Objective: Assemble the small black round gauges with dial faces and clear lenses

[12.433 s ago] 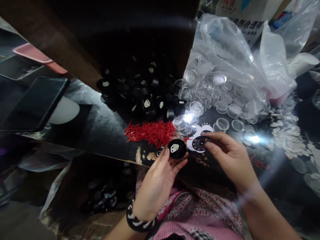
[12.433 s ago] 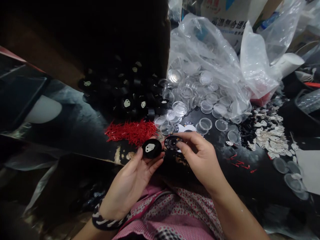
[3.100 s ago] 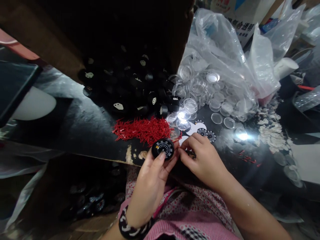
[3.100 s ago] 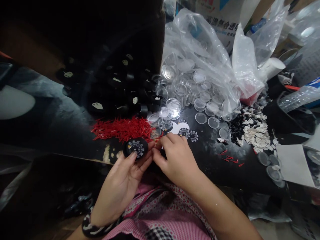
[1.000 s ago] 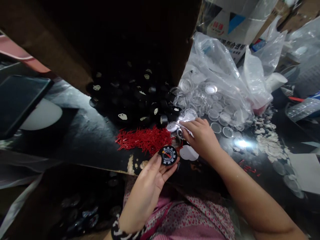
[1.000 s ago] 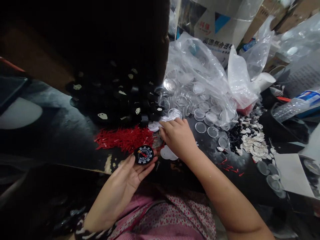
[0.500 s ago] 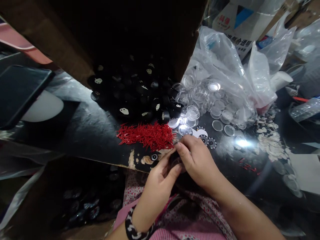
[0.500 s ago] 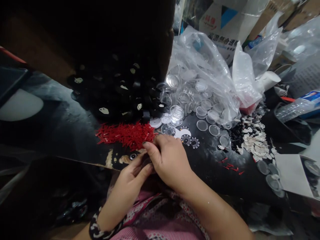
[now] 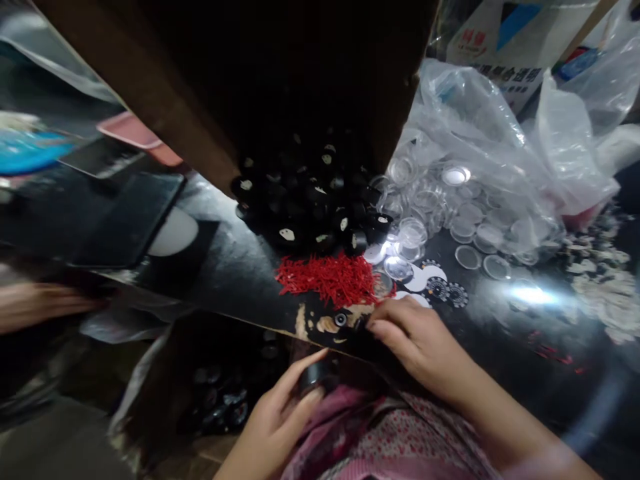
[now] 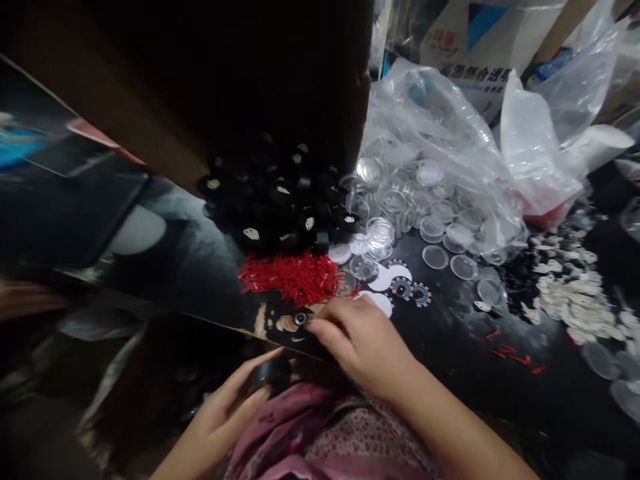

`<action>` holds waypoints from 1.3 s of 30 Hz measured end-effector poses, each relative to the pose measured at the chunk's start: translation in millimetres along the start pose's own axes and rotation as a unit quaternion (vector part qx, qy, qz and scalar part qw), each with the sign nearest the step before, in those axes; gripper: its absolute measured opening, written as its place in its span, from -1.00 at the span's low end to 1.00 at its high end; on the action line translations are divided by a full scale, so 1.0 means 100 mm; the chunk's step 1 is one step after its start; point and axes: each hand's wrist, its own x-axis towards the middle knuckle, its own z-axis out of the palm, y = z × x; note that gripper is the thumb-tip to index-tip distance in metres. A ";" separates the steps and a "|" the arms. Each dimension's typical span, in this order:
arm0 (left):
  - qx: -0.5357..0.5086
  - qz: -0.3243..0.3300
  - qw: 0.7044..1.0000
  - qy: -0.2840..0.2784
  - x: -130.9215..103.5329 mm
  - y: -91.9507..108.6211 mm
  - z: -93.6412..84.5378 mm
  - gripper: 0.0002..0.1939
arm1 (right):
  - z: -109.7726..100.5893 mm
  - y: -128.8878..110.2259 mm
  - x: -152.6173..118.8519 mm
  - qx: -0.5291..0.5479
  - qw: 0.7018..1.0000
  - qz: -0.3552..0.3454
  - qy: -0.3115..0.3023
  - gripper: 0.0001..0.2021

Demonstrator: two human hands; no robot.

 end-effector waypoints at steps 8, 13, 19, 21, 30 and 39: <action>0.254 0.133 0.919 0.270 0.57 0.39 -0.76 -0.60 | 0.11 -0.12 0.01 0.016 1.000 -0.017 -0.018 -0.79; 0.204 0.105 0.935 0.272 1.45 0.92 -0.88 -0.65 | -0.07 -0.10 -0.18 -0.051 0.997 0.033 -0.053 -0.82; -0.013 0.088 0.966 0.244 1.14 0.96 -0.59 -0.66 | -0.27 0.23 -0.37 -0.150 0.977 0.149 -0.002 -0.82; -0.119 0.083 0.965 0.217 0.90 0.93 -0.36 -0.73 | -0.26 0.29 -0.32 -0.194 0.970 0.142 0.004 -0.65; -0.486 -0.103 0.865 0.062 0.41 0.86 0.34 -0.67 | -0.32 0.51 -0.12 -0.189 0.976 0.103 0.028 -0.66; -0.611 -0.130 0.781 -0.030 0.58 1.02 0.64 -0.58 | -0.18 0.27 -0.31 -0.094 0.990 0.035 0.100 -0.94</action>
